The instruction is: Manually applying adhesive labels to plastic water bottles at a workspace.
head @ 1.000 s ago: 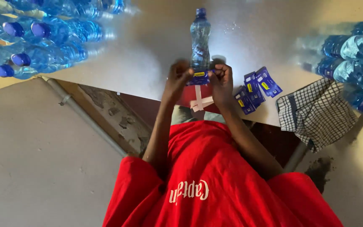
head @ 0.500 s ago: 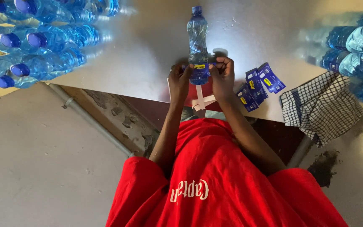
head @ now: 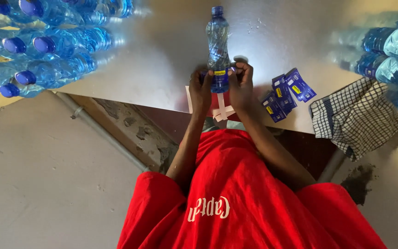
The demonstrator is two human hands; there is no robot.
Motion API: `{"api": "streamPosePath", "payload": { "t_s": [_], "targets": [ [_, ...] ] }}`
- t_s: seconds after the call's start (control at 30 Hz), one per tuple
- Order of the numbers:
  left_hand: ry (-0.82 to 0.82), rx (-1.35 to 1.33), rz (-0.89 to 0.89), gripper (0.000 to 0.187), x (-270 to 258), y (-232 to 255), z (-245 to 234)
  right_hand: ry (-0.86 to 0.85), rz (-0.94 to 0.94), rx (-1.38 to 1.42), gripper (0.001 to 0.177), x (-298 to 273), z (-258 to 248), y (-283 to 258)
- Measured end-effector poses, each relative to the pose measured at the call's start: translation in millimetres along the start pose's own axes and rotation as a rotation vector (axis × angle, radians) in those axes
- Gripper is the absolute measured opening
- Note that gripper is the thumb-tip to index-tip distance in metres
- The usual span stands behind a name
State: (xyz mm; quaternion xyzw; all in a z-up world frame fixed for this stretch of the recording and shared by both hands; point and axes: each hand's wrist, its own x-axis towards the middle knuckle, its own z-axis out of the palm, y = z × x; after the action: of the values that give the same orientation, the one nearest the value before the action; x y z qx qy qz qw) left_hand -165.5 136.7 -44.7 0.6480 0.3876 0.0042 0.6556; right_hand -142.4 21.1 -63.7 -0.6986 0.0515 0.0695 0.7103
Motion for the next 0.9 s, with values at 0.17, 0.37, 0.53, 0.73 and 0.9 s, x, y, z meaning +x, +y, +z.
{"api": "streamPosePath", "payload": {
  "t_s": [0.17, 0.37, 0.53, 0.73, 0.9],
  "targets": [
    [-0.012, -0.044, -0.022, 0.035, 1.3, 3.3, -8.8, -0.015, -0.050, -0.049, 0.016, 12.3, 11.5, 16.0],
    [-0.129, -0.612, -0.165, 0.028, 22.6, -73.2, -17.4, -0.096, 0.232, 0.166, 0.016, 18.7, 17.9, -27.0],
    [-0.592, -1.337, -0.395, 0.063, 25.6, -90.8, -14.5, -0.363, 0.539, 0.202, 0.051, 6.7, -8.6, -82.1],
    [-0.415, -0.842, -0.325, 0.041, 3.5, -39.7, -20.8, -0.393, 0.416, 0.076, 0.042, -0.7, -72.4, -39.1],
    [-0.280, -0.011, 0.094, 0.054, -33.5, 22.9, -4.5, -0.261, 0.538, 0.310, 0.079, 58.5, -35.5, -34.7]
  ]
}}
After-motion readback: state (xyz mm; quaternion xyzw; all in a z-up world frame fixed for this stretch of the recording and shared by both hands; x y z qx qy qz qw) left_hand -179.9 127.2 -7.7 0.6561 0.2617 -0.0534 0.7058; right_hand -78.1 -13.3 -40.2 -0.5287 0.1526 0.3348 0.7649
